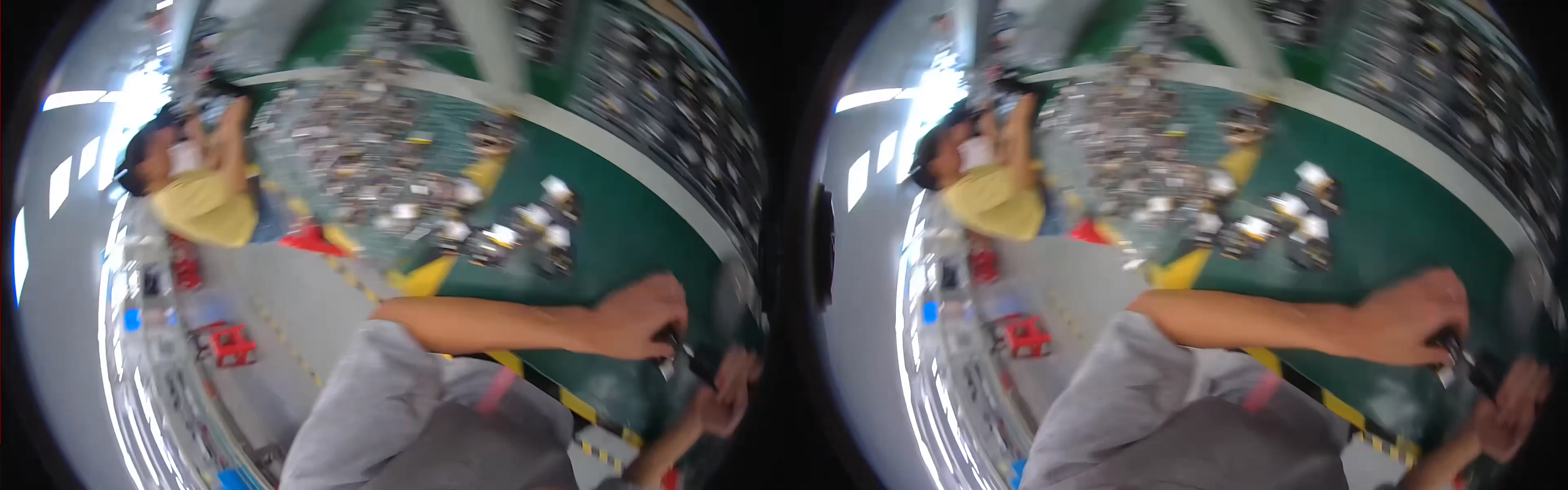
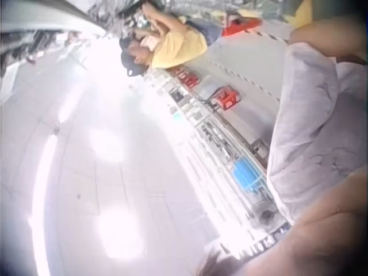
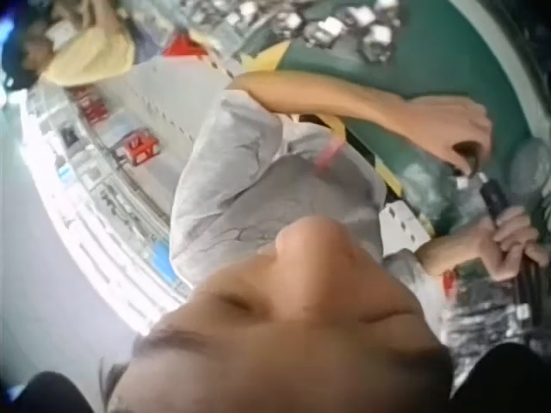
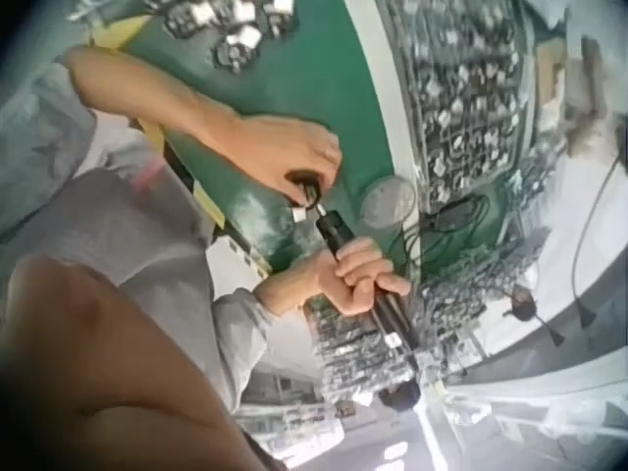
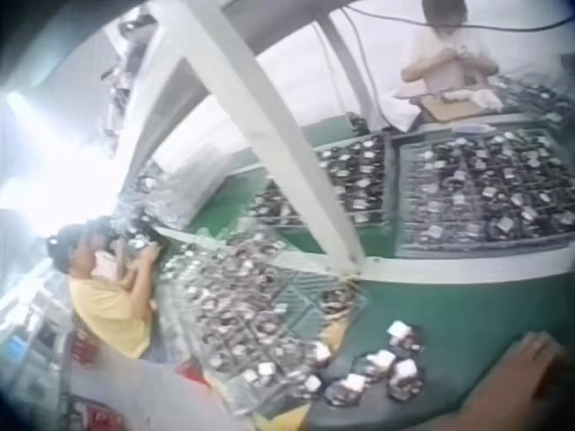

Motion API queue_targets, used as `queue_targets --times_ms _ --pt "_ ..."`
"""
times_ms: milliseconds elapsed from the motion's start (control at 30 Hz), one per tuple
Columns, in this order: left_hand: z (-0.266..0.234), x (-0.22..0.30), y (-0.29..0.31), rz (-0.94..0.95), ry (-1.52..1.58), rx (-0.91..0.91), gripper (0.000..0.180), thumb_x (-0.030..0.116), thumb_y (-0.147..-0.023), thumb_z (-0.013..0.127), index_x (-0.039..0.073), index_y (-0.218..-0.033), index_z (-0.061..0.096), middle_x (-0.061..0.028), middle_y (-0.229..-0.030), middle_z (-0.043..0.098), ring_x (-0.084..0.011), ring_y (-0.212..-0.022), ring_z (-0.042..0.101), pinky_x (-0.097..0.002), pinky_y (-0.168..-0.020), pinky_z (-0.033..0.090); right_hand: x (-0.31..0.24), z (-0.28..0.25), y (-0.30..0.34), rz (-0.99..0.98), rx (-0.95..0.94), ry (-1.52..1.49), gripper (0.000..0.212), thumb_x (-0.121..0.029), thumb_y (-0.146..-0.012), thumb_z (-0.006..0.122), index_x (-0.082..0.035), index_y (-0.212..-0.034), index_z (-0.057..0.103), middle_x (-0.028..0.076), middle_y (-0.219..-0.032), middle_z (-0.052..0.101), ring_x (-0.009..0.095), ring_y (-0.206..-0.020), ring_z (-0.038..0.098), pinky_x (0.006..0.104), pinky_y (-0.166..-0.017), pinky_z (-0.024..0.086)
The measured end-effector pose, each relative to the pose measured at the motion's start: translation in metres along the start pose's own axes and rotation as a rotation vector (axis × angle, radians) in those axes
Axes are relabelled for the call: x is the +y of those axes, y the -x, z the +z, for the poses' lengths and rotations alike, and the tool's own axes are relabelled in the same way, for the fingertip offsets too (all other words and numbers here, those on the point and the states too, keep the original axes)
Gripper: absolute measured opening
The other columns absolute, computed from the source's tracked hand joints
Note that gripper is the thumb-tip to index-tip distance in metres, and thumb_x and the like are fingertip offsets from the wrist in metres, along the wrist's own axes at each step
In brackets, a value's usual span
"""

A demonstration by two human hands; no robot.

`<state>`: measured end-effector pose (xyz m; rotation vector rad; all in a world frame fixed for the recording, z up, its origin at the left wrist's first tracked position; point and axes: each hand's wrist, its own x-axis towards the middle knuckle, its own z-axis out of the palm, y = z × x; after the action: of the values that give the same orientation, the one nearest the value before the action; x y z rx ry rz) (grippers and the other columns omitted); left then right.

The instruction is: The person assembles small electronic components into smartwatch housings using an electric screwdriver.

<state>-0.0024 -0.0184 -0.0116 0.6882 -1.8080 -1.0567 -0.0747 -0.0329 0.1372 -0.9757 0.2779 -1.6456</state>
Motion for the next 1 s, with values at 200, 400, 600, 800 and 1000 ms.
queue_targets --times_ms 200,400,600,800,1000 --pt "-0.021 0.018 -0.001 -0.024 -0.368 -0.277 0.060 0.030 -0.067 0.088 0.009 -0.119 0.067 -0.0150 -0.142 0.048 -0.0367 -0.141 0.040 -0.0485 -0.112 0.037 -0.051 -0.100 0.055 -0.028 -0.032 0.378 0.025 0.000 -0.081 0.058 -0.007 -0.099 0.043 -0.001 -0.062 0.048 0.011 -0.043 0.046 0.0268 -0.045 0.040" --pt "-0.018 0.016 -0.004 -0.063 -0.345 -0.302 0.050 0.026 -0.070 0.087 0.013 -0.115 0.071 -0.0108 -0.144 0.048 -0.0345 -0.140 0.041 -0.0478 -0.111 0.039 -0.050 -0.100 0.056 0.031 -0.185 0.450 0.026 0.000 -0.082 0.061 -0.006 -0.102 0.045 0.001 -0.063 0.053 0.013 -0.045 0.049 0.0284 -0.045 0.043" --pt "-0.016 0.019 -0.007 -0.061 -0.356 -0.298 0.047 0.025 -0.073 0.086 0.008 -0.114 0.072 -0.0127 -0.140 0.049 -0.0323 -0.139 0.040 -0.0439 -0.113 0.038 -0.055 -0.100 0.057 0.165 -0.145 0.447 0.033 -0.006 -0.083 0.077 -0.007 -0.099 0.048 0.003 -0.064 0.054 0.017 -0.049 0.050 0.0341 -0.051 0.042" --pt "-0.014 0.018 -0.004 -0.052 -0.350 -0.279 0.046 0.025 -0.073 0.086 0.008 -0.114 0.072 -0.0125 -0.139 0.049 -0.0320 -0.138 0.041 -0.0434 -0.113 0.038 -0.048 -0.104 0.055 0.082 -0.199 0.496 0.027 -0.001 -0.083 0.064 -0.007 -0.102 0.046 0.001 -0.063 0.053 0.013 -0.045 0.050 0.0280 -0.044 0.042" --pt "-0.013 0.014 -0.001 -0.054 -0.345 -0.261 0.048 0.026 -0.069 0.087 0.011 -0.112 0.073 -0.0105 -0.143 0.050 -0.0337 -0.139 0.042 -0.0472 -0.111 0.039 -0.044 -0.099 0.055 0.149 -0.210 0.505 0.032 -0.004 -0.087 0.064 -0.008 -0.111 0.043 0.000 -0.062 0.052 0.013 -0.044 0.049 0.0278 -0.043 0.042"
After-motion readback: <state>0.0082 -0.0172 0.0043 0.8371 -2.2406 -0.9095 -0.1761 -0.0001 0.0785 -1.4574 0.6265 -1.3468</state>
